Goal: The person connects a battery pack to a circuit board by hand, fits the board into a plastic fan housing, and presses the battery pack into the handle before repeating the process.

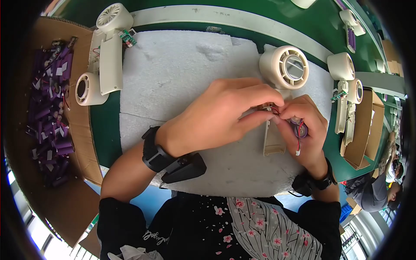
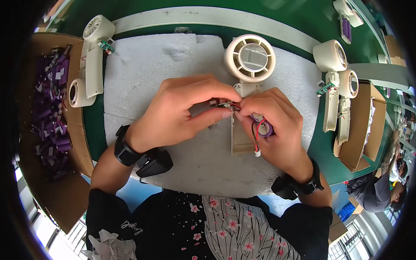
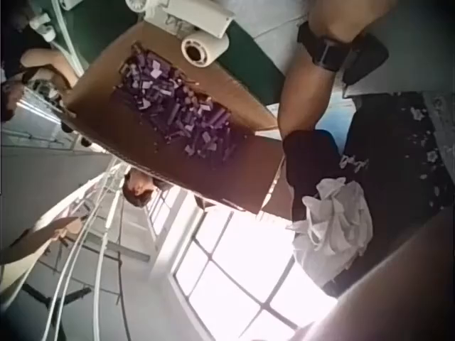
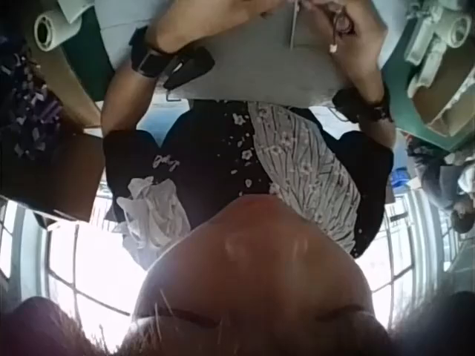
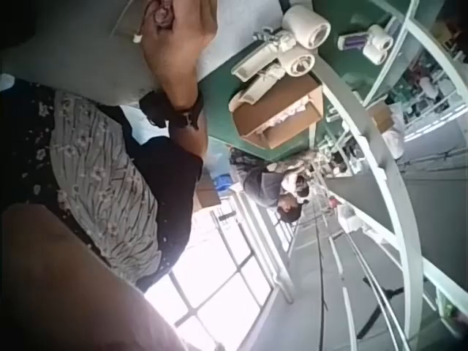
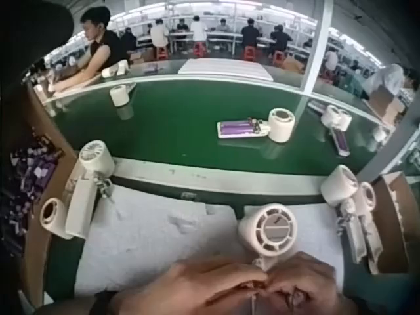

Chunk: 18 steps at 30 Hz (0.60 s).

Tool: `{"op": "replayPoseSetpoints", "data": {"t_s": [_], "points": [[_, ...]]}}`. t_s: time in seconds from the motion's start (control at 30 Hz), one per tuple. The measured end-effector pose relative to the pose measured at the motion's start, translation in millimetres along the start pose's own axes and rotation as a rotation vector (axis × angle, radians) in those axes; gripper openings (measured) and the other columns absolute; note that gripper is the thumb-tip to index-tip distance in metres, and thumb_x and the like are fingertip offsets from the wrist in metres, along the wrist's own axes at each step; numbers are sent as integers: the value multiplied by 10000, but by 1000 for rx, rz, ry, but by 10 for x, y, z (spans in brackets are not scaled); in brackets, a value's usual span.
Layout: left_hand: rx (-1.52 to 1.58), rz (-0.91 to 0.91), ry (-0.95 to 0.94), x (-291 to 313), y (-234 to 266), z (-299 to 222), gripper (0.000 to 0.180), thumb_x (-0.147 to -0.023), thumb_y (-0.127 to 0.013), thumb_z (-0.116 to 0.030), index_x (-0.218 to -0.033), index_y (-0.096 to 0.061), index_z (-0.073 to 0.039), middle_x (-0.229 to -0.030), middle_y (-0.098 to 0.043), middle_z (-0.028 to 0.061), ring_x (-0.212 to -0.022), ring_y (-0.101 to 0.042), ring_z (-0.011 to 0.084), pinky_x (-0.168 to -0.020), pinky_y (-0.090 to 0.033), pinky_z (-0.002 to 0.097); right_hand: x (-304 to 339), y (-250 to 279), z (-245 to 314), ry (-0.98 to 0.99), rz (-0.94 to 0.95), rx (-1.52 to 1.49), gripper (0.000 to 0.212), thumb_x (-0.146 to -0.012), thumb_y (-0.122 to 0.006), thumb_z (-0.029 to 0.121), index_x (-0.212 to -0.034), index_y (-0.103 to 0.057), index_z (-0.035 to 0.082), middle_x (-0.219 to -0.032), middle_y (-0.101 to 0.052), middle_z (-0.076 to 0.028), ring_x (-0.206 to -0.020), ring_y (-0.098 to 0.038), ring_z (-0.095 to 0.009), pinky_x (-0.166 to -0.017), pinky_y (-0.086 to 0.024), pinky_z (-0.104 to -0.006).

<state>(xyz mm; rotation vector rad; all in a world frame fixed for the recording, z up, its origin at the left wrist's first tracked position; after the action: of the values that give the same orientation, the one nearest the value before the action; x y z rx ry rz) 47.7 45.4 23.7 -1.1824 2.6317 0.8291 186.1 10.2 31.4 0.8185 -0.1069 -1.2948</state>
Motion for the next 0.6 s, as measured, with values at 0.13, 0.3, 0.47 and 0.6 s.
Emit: {"op": "replayPoseSetpoints", "data": {"t_s": [0.13, 0.3, 0.47, 0.6], "points": [[128, 7, 193, 3, 1, 76, 320, -754, -742, -3, -1055, -648, -52, -935, -675, 79, -803, -649, 169, -711, -531, 281, -9, -7, 5, 29, -9, -9, 324, -648, -758, -86, -897, -617, 65, -826, -674, -62, -747, -623, -231, -658, -505, -319], [288, -10, 279, 53, -37, 158, 321, -759, -661, 83, -1049, -653, -54, -891, -658, 70, -759, -629, 162, -677, -516, 284, 23, -12, 19, 9, 27, 33, 308, -660, -755, -90, -889, -608, 54, -807, -657, -68, -740, -602, -229, -644, -491, -314], [110, -47, 54, 45, 4, 85, 326, -729, -647, 107, -1003, -675, -67, -886, -637, 62, -732, -612, 182, -664, -503, 289, 17, -33, 67, 23, 65, 82, 289, -691, -753, -96, -891, -592, 37, -814, -653, -80, -747, -589, -226, -635, -476, -303], [0, -41, 50, 78, 27, 61, 314, -708, -651, 110, -960, -689, -73, -906, -617, 65, -735, -609, 197, -647, -495, 292, 33, -44, 52, 36, 67, 97, 291, -685, -762, -87, -889, -596, 36, -802, -651, -80, -742, -590, -229, -623, -475, -305]]}}
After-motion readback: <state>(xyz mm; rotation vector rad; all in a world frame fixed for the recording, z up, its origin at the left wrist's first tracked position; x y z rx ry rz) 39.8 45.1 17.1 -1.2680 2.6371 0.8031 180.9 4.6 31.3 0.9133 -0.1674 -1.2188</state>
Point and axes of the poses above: each hand's wrist, its own x-axis away from the middle knuckle, its own y-axis out of the back of the hand, z = x × y, the point moved 7 cm from there along -x, towards the middle knuckle
